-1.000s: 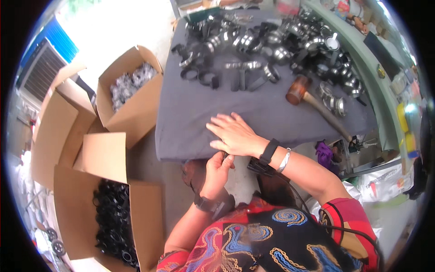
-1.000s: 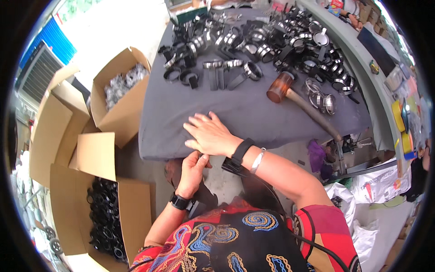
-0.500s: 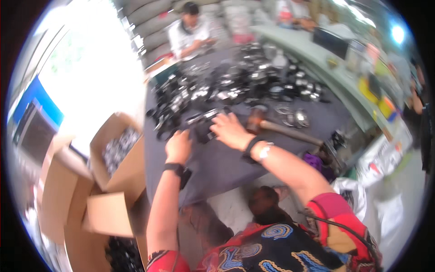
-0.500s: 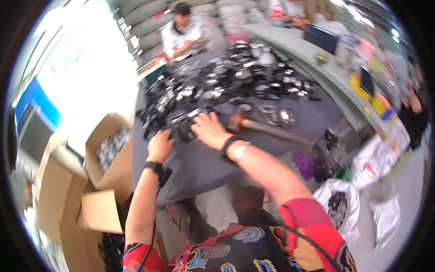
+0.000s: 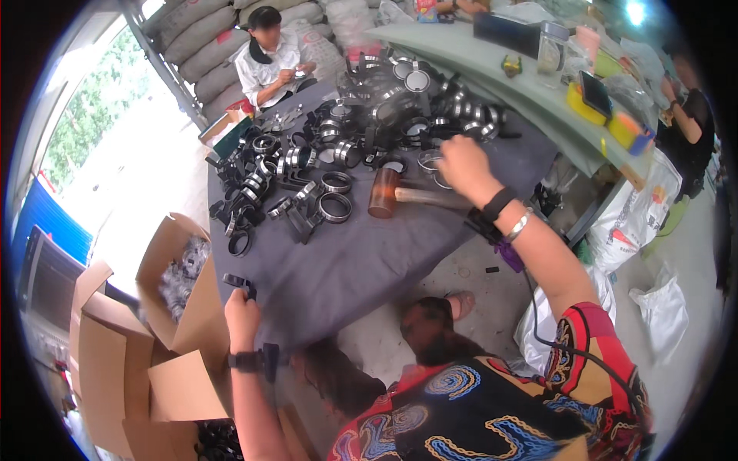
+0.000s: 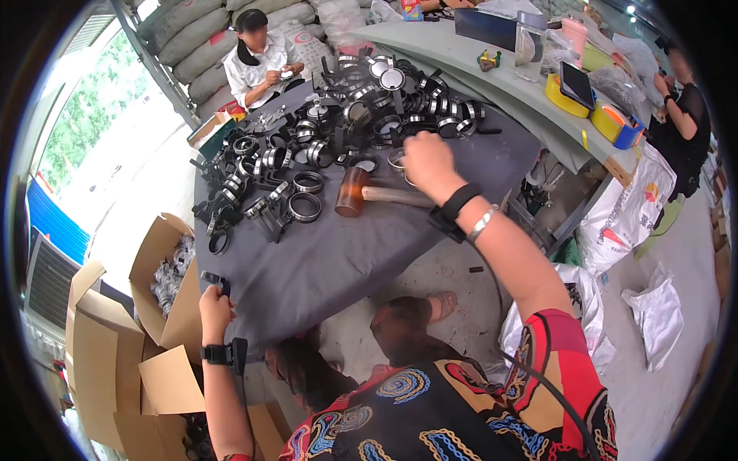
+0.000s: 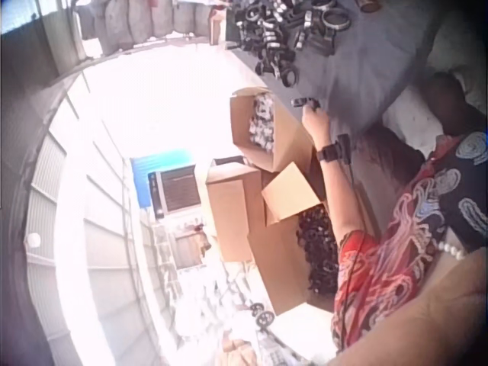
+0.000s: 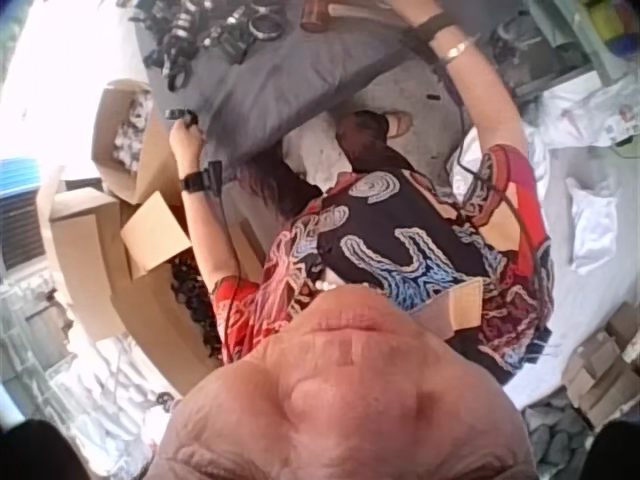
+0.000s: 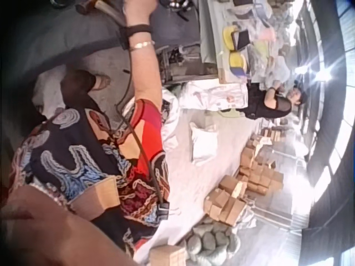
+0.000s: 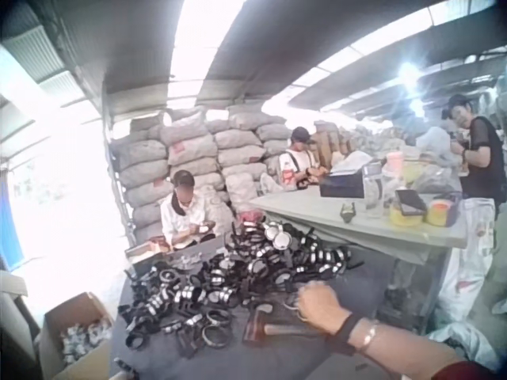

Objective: Assembling black plastic circular components with metal rings using a rubber mallet.

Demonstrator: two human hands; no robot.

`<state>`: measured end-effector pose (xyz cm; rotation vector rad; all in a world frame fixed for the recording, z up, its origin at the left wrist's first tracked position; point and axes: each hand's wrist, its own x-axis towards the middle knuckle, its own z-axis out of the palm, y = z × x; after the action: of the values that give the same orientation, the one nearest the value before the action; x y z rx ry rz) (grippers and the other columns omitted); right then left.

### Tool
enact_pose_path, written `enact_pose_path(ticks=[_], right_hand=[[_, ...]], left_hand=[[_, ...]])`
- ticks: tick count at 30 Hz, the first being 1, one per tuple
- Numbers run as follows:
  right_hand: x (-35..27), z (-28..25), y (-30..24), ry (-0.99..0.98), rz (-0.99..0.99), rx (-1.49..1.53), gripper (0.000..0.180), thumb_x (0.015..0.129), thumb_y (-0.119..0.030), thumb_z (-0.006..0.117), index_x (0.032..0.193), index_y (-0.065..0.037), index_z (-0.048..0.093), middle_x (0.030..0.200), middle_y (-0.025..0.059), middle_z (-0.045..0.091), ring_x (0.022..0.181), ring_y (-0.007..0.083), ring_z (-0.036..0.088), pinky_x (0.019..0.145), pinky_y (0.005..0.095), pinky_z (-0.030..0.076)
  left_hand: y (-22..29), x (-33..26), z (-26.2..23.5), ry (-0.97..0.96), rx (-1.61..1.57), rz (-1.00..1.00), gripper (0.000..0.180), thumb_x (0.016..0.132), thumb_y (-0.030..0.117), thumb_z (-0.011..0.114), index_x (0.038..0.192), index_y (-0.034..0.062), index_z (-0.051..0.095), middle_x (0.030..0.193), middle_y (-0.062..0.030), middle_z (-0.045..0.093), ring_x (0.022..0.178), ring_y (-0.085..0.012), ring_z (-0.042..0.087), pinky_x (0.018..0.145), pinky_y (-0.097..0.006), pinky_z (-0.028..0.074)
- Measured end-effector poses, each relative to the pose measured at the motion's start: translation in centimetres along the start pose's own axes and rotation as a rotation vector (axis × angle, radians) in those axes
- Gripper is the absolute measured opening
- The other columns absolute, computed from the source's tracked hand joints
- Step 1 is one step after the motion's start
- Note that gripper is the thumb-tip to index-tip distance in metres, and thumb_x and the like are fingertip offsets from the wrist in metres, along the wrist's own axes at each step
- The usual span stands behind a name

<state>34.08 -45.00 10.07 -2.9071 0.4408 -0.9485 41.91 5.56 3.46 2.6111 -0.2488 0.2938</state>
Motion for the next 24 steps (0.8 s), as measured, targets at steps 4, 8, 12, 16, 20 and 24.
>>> enact_pose_path(ticks=[4,8,12,16,20,24], right_hand=[[0.3,0.1,4.6,-0.301,0.189,0.039,0.035,0.08,-0.034,0.068,0.087,0.0,0.069,0.088,0.0225,0.067,0.088,0.039,0.064,0.077,0.0464,0.051],[-0.5,2.5,7.0,-0.351,0.178,0.242,0.038,0.075,-0.032,0.068,0.081,0.005,0.067,0.085,0.0257,0.066,0.083,0.0379,0.065,0.073,0.0443,0.05],[-1.5,3.6,8.6,-0.328,0.234,0.279,0.029,0.077,-0.024,0.068,0.09,0.001,0.068,0.092,0.0221,0.067,0.087,0.0368,0.065,0.077,0.045,0.05],[-0.9,4.5,6.7,-0.25,0.298,0.177,0.027,0.078,-0.021,0.066,0.095,0.0,0.065,0.099,0.0225,0.065,0.098,0.0408,0.06,0.084,0.0472,0.048],[-0.3,1.5,5.9,-0.189,0.24,0.217,0.021,0.082,-0.02,0.065,0.086,0.001,0.064,0.08,0.0157,0.067,0.077,0.0326,0.065,0.071,0.0424,0.05],[-1.8,-2.1,-0.1,-0.505,0.27,1.209,0.019,0.088,-0.021,0.063,0.08,-0.005,0.061,0.064,0.0001,0.057,0.055,0.0087,0.052,0.054,0.0246,0.04]], left_hand=[[2.2,-4.1,-0.6,-0.044,-0.692,-0.3,0.009,0.082,0.002,0.053,0.078,0.0078,0.047,0.059,-0.0006,0.046,0.045,-0.0096,0.044,0.04,-0.025,0.033],[9.7,-8.3,-0.8,-0.059,-0.849,-0.345,0.019,0.084,0.007,0.059,0.071,0.01,0.046,0.058,0.0039,0.043,0.05,-0.0064,0.041,0.046,-0.025,0.033],[10.4,-9.7,2.5,-0.051,-0.971,-0.318,0.021,0.088,0.012,0.061,0.073,0.008,0.048,0.059,0.0014,0.047,0.05,-0.0081,0.046,0.046,-0.024,0.033],[10.0,-11.5,2.0,-0.001,-1.071,-0.358,0.018,0.091,0.009,0.058,0.075,0.0077,0.05,0.061,0.0015,0.048,0.049,-0.0081,0.046,0.045,-0.023,0.034],[9.9,-12.2,1.8,0.037,-1.198,-0.363,0.015,0.09,0.011,0.061,0.078,0.0076,0.052,0.062,0.0008,0.049,0.05,-0.0094,0.046,0.046,-0.023,0.035],[12.3,-12.2,0.9,0.048,-1.39,-0.38,0.014,0.09,0.011,0.061,0.079,0.0072,0.053,0.065,-0.0005,0.051,0.053,-0.0098,0.047,0.05,-0.024,0.037]])
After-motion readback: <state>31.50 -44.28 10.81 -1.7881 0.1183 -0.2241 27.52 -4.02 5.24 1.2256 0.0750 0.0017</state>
